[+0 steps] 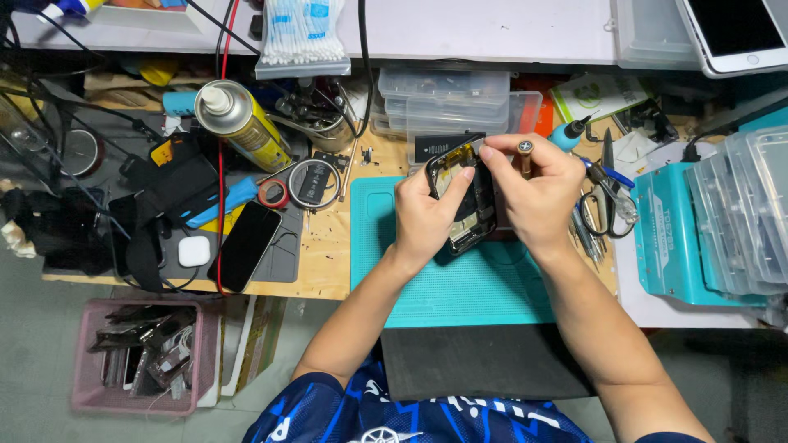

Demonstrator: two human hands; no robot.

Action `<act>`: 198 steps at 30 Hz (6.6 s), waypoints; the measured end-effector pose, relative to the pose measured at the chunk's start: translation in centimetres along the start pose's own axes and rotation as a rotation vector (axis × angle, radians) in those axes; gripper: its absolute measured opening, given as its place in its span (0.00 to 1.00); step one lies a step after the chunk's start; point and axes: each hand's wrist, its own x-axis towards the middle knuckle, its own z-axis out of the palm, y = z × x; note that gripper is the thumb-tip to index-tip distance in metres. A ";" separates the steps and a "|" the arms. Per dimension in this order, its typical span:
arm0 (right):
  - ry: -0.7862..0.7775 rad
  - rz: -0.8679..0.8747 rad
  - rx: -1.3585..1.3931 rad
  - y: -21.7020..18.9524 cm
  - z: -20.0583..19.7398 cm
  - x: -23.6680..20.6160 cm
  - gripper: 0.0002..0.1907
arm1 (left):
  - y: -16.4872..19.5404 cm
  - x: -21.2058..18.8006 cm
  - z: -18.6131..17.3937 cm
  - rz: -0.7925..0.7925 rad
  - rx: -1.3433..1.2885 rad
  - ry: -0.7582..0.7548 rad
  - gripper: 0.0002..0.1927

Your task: The person repairs a disassembled smartphone at a workbench, holding the phone body in one hand while using a screwdriver to remove and reinsert screws from the frame and internal components. They reposition the phone repeatedly, work on different edges and the midframe, and set the phone down on the mat between operations.

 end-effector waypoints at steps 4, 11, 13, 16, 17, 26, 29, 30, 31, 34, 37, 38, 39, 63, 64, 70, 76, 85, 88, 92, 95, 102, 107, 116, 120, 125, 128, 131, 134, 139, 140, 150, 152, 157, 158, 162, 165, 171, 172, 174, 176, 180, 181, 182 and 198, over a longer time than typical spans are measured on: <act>-0.001 -0.203 -0.182 -0.9 -0.4 0.6 0.05 | 0.4 0.6 0.3 0.009 0.019 -0.005 0.08; -0.013 -0.479 -0.353 -1.4 -0.8 0.3 0.08 | 0.7 0.3 1.0 -0.012 -0.025 0.002 0.08; -0.017 -0.469 -0.385 -0.6 -1.0 0.6 0.10 | 0.1 0.5 1.2 -0.003 -0.016 0.004 0.08; -0.027 -0.497 -0.437 -0.6 -1.3 1.4 0.12 | 0.1 1.1 1.6 0.001 -0.020 0.006 0.08; -0.031 -0.513 -0.452 -0.7 -1.4 1.8 0.13 | 0.2 1.5 1.8 0.001 -0.021 0.007 0.08; -0.131 -0.558 -0.609 1.4 -4.0 3.7 0.19 | -1.7 3.5 3.4 -0.190 -0.096 -0.012 0.10; -0.112 -0.556 -0.550 8.3 -4.7 3.0 0.17 | -8.0 3.6 4.5 -0.231 -0.129 -0.014 0.10; -0.111 -0.496 -0.466 9.2 -4.9 3.0 0.16 | -8.4 3.7 4.7 -0.225 -0.115 -0.017 0.10; -0.112 -0.437 -0.381 9.6 -4.9 2.9 0.16 | -8.5 3.8 4.7 -0.218 -0.102 -0.018 0.10; -0.145 -0.173 -0.172 8.9 -5.1 3.7 0.13 | -7.1 4.2 4.8 -0.237 -0.090 -0.026 0.10; -0.221 0.029 0.027 8.6 -5.2 4.5 0.10 | -6.4 4.5 5.0 -0.248 -0.112 -0.038 0.10; -0.250 0.080 0.096 9.1 -5.3 4.6 0.10 | -6.7 4.5 5.0 -0.248 -0.123 -0.041 0.11; -0.255 0.133 0.110 9.5 -5.3 4.7 0.09 | -6.9 4.6 4.9 -0.251 -0.117 -0.038 0.10; -0.324 0.409 0.415 26.2 -16.1 13.4 0.11 | -19.2 11.9 18.0 -0.198 0.089 -0.013 0.12; -0.326 0.408 0.408 26.9 -16.8 14.2 0.11 | -20.2 12.6 19.4 -0.208 0.095 -0.012 0.12; -0.204 0.318 0.352 33.7 -22.9 18.8 0.22 | -25.3 16.0 25.1 -0.198 0.068 0.059 0.11; -0.153 0.296 0.211 36.2 -29.2 23.8 0.26 | -26.7 20.2 29.2 -0.186 -0.085 0.212 0.08; -0.312 0.361 0.277 23.3 -34.7 15.8 0.05 | -15.7 11.0 28.5 -0.129 -0.067 0.291 0.10; -0.324 0.339 0.123 25.9 -37.6 15.0 0.07 | -18.6 9.3 31.4 -0.128 -0.014 0.297 0.10; -0.379 0.232 -0.190 26.9 -40.7 15.6 0.07 | -20.7 9.3 34.6 -0.166 -0.021 0.293 0.11; -0.417 0.011 -0.296 29.5 -39.8 19.2 0.05 | -23.5 12.5 36.2 -0.167 -0.015 0.304 0.12; -0.373 0.174 -0.059 36.1 -42.2 20.7 0.06 | -29.9 12.7 41.4 -0.112 0.095 0.311 0.12; -0.387 0.092 -0.205 41.4 -41.8 20.7 0.05 | -34.2 12.8 43.3 -0.067 0.120 0.286 0.12; -0.295 0.316 0.010 45.0 -47.0 21.0 0.06 | -36.6 12.4 48.6 -0.048 0.211 0.185 0.13; -0.261 0.214 0.378 46.0 -50.3 21.9 0.08 | -37.2 12.5 53.0 -0.052 0.332 0.123 0.19; -0.209 0.217 0.490 47.7 -54.3 22.7 0.09 | -39.4 12.4 58.0 -0.091 0.547 0.141 0.31; -0.195 0.244 0.565 48.9 -56.7 23.2 0.08 | -40.7 12.2 60.7 -0.153 0.527 0.096 0.33; -0.160 0.316 0.637 49.9 -59.0 23.6 0.08 | -40.9 12.1 62.7 -0.116 0.504 0.066 0.33; -0.151 0.322 0.676 50.8 -60.4 23.4 0.08 | -39.7 11.8 63.6 0.079 0.581 0.090 0.30; -0.167 0.255 0.712 52.2 -64.3 22.8 0.08 | -36.5 10.0 67.8 0.388 0.519 0.059 0.17; -0.173 0.230 0.720 51.9 -65.1 23.3 0.08 | -35.1 10.4 69.1 0.405 0.468 -0.002 0.15; -0.178 0.129 0.675 48.6 -79.1 32.7 0.09 | -28.7 17.9 85.2 0.437 0.390 -0.024 0.12; -0.182 0.121 0.680 48.5 -79.2 32.5 0.09 | -28.7 17.8 85.4 0.435 0.381 -0.025 0.11; -0.189 0.102 0.656 45.3 -80.0 32.1 0.09 | -26.0 16.9 85.5 0.444 0.361 -0.029 0.10; -0.192 0.100 0.655 45.2 -79.9 32.3 0.10 | -25.8 17.1 85.5 0.445 0.359 -0.028 0.10; -0.192 0.091 0.642 44.1 -80.5 32.1 0.10 | -24.4 16.7 85.5 0.438 0.361 -0.024 0.09; -0.197 0.090 0.638 43.4 -80.6 32.4 0.10 | -23.8 16.9 85.7 0.433 0.354 -0.020 0.09; -0.197 0.092 0.649 38.3 -82.0 31.6 0.09 | -18.8 15.4 85.9 0.398 0.313 -0.030 0.09; -0.193 0.092 0.648 38.5 -81.9 31.4 0.09 | -19.2 15.4 85.7 0.386 0.303 -0.035 0.09; -0.192 0.092 0.645 37.8 -81.7 31.3 0.09 | -18.6 15.3 85.6 0.367 0.288 -0.040 0.09; -0.197 0.091 0.639 37.6 -81.7 31.5 0.10 | -18.5 15.4 85.7 0.353 0.279 -0.037 0.09; -0.197 0.083 0.636 37.6 -81.8 31.8 0.10 | -18.6 15.5 85.9 0.257 0.213 -0.046 0.10; -0.196 0.076 0.631 37.4 -81.7 31.7 0.10 | -18.5 15.5 85.8 0.250 0.200 -0.053 0.10; -0.196 0.068 0.626 37.1 -81.6 31.6 0.10 | -18.4 15.4 85.7 0.243 0.188 -0.059 0.10; -0.210 0.020 0.553 33.8 -79.2 28.9 0.11 | -16.1 13.3 82.3 0.286 0.237 -0.028 0.08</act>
